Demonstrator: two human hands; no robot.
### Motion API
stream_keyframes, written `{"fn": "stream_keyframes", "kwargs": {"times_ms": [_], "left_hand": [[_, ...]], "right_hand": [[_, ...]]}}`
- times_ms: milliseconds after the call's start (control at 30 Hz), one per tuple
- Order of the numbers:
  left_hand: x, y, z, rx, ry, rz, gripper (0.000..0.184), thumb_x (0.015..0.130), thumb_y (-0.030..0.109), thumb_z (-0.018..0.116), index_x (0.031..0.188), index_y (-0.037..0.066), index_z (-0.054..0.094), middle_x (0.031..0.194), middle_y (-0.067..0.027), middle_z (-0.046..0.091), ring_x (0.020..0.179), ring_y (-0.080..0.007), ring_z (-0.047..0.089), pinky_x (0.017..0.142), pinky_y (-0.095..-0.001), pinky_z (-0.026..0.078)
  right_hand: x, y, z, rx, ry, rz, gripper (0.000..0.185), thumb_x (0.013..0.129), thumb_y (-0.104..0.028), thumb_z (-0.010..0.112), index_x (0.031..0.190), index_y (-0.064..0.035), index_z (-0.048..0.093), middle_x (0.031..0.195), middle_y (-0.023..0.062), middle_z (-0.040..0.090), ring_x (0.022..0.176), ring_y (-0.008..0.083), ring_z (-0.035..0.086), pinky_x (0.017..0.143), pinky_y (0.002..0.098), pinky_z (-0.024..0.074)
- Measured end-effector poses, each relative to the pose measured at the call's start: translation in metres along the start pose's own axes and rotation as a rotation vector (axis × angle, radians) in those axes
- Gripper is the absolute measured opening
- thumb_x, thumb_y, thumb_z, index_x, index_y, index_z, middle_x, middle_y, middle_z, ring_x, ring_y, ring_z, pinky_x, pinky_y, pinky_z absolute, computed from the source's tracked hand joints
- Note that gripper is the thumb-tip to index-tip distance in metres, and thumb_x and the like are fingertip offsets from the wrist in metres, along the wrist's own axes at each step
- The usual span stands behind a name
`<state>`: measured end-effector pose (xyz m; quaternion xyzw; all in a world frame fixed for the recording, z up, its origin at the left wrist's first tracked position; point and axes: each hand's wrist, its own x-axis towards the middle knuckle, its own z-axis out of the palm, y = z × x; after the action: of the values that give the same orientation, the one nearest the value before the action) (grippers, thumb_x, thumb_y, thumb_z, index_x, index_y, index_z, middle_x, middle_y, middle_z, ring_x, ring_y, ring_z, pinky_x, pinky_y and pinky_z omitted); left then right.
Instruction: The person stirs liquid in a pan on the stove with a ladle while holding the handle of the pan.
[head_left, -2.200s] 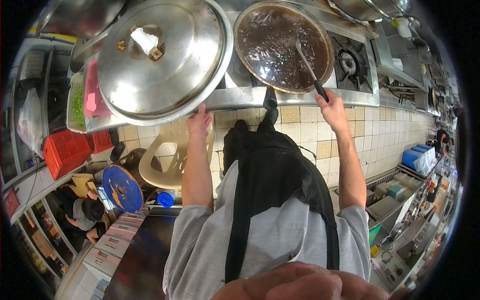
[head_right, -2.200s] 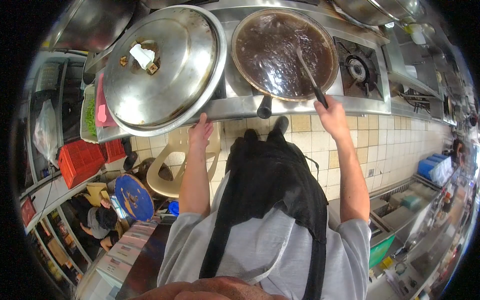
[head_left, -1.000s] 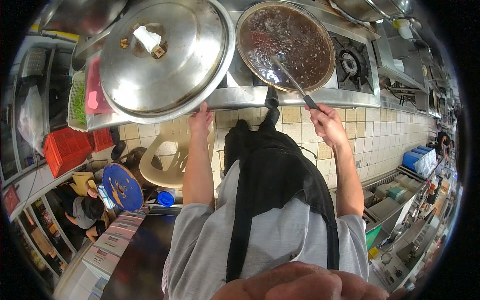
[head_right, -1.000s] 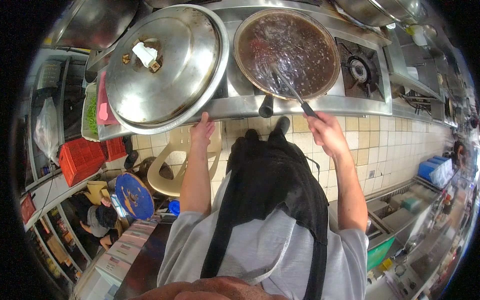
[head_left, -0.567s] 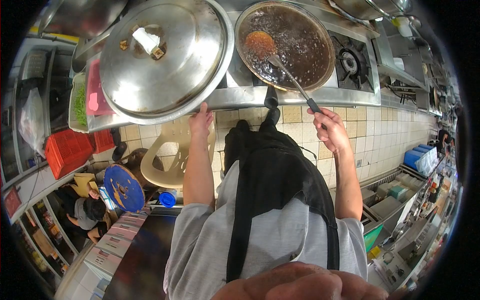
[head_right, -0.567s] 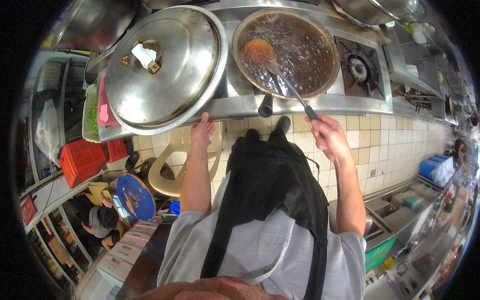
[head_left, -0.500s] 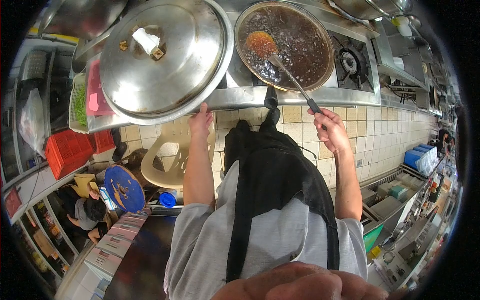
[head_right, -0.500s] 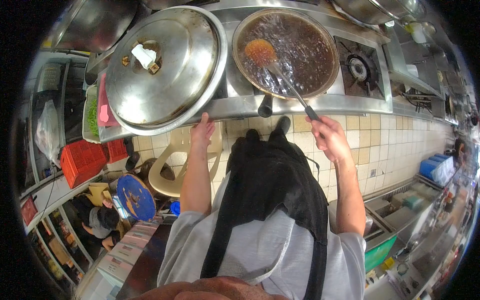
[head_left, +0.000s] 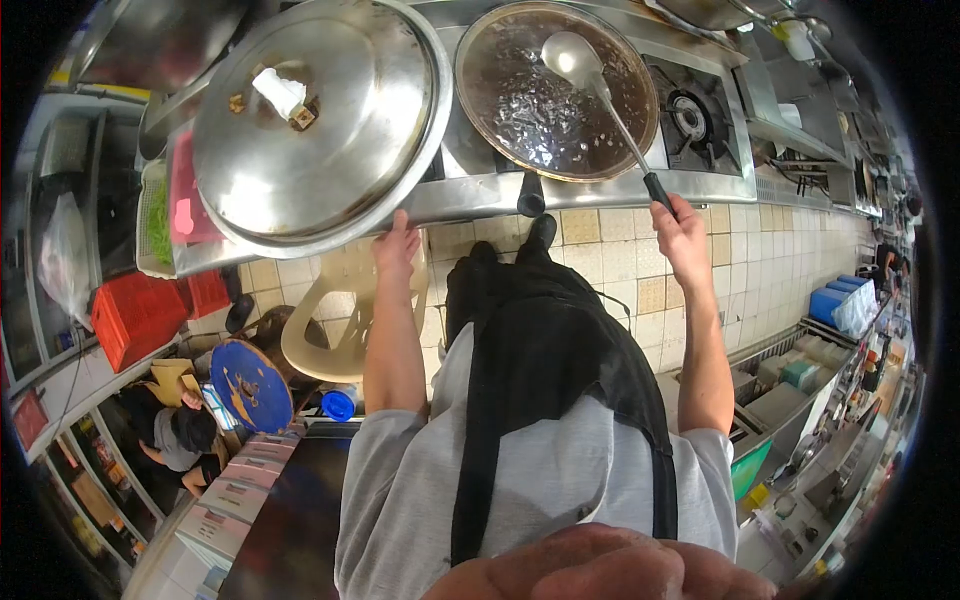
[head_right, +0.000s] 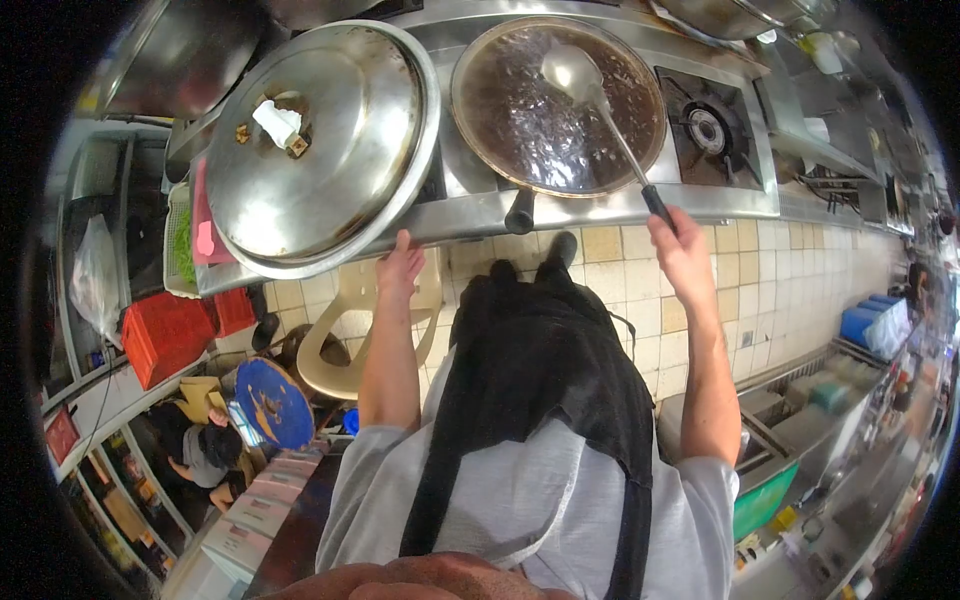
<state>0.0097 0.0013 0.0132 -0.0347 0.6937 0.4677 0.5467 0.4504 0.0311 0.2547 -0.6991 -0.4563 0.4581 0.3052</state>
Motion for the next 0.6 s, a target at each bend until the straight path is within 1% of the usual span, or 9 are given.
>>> {"fn": "stream_keyframes", "kwargs": {"times_ms": [67,133,167,267,367,467,600], "left_hand": [[0.004,-0.002,-0.002,0.006,-0.005,0.003,0.061,0.088,0.037,0.087,0.121,-0.008,0.06,0.107,-0.0158,0.07,0.09,-0.0233,0.071,0.084,-0.0356,0.063],[0.001,-0.001,-0.001,0.009,0.008,0.003,0.062,0.089,0.037,0.086,0.123,-0.008,0.06,0.114,-0.0192,0.069,0.098,-0.0273,0.071,0.088,-0.0375,0.063],[0.0,0.001,0.0,0.01,0.015,0.003,0.062,0.089,0.036,0.086,0.124,-0.008,0.061,0.118,-0.0209,0.068,0.102,-0.0293,0.071,0.09,-0.0385,0.063],[0.0,0.0,-0.001,0.02,-0.003,0.01,0.063,0.088,0.037,0.086,0.124,-0.008,0.061,0.119,-0.0216,0.068,0.102,-0.0295,0.071,0.089,-0.0384,0.063],[0.001,-0.002,0.0,0.015,0.01,0.016,0.054,0.089,0.036,0.086,0.113,-0.006,0.063,0.103,-0.0145,0.07,0.086,-0.0216,0.07,0.08,-0.0341,0.063],[-0.002,0.001,0.002,0.02,0.042,0.001,0.053,0.089,0.037,0.086,0.113,-0.005,0.064,0.104,-0.0144,0.07,0.088,-0.0219,0.07,0.081,-0.0348,0.063],[0.001,-0.001,0.0,0.018,0.025,0.002,0.053,0.089,0.037,0.086,0.113,-0.004,0.064,0.106,-0.0143,0.07,0.088,-0.0219,0.07,0.081,-0.0349,0.063]], "right_hand": [[0.008,0.005,-0.008,-0.118,0.064,-0.09,0.037,0.101,-0.025,0.066,0.125,0.003,0.065,0.077,-0.0028,0.057,0.063,0.0052,0.047,0.056,0.0246,0.038],[0.018,0.015,-0.017,-0.236,0.124,-0.181,0.041,0.101,-0.025,0.066,0.127,0.0062,0.065,0.082,0.0013,0.063,0.072,0.0094,0.054,0.064,0.0275,0.0457],[0.026,0.026,-0.024,-0.276,0.139,-0.193,0.042,0.101,-0.025,0.066,0.127,0.0075,0.064,0.086,0.0064,0.067,0.079,0.0128,0.056,0.072,0.0311,0.0487],[0.036,0.037,-0.032,-0.341,0.202,-0.307,0.039,0.101,-0.025,0.066,0.127,0.0052,0.065,0.085,0.0103,0.067,0.078,0.0146,0.058,0.073,0.0327,0.0501],[0.036,0.036,-0.038,-0.409,0.238,-0.271,0.037,0.101,-0.023,0.066,0.126,0.0036,0.066,0.086,0.0145,0.068,0.077,0.0186,0.061,0.074,0.0344,0.051],[0.035,0.042,-0.045,-0.478,0.263,-0.292,0.035,0.1,-0.022,0.066,0.124,0.0031,0.066,0.088,0.0183,0.069,0.077,0.0231,0.064,0.075,0.036,0.0519],[0.022,0.033,-0.052,-0.522,0.209,-0.279,0.031,0.099,-0.021,0.065,0.118,0.0035,0.067,0.085,0.0175,0.068,0.074,0.024,0.062,0.071,0.0372,0.0503]]}}
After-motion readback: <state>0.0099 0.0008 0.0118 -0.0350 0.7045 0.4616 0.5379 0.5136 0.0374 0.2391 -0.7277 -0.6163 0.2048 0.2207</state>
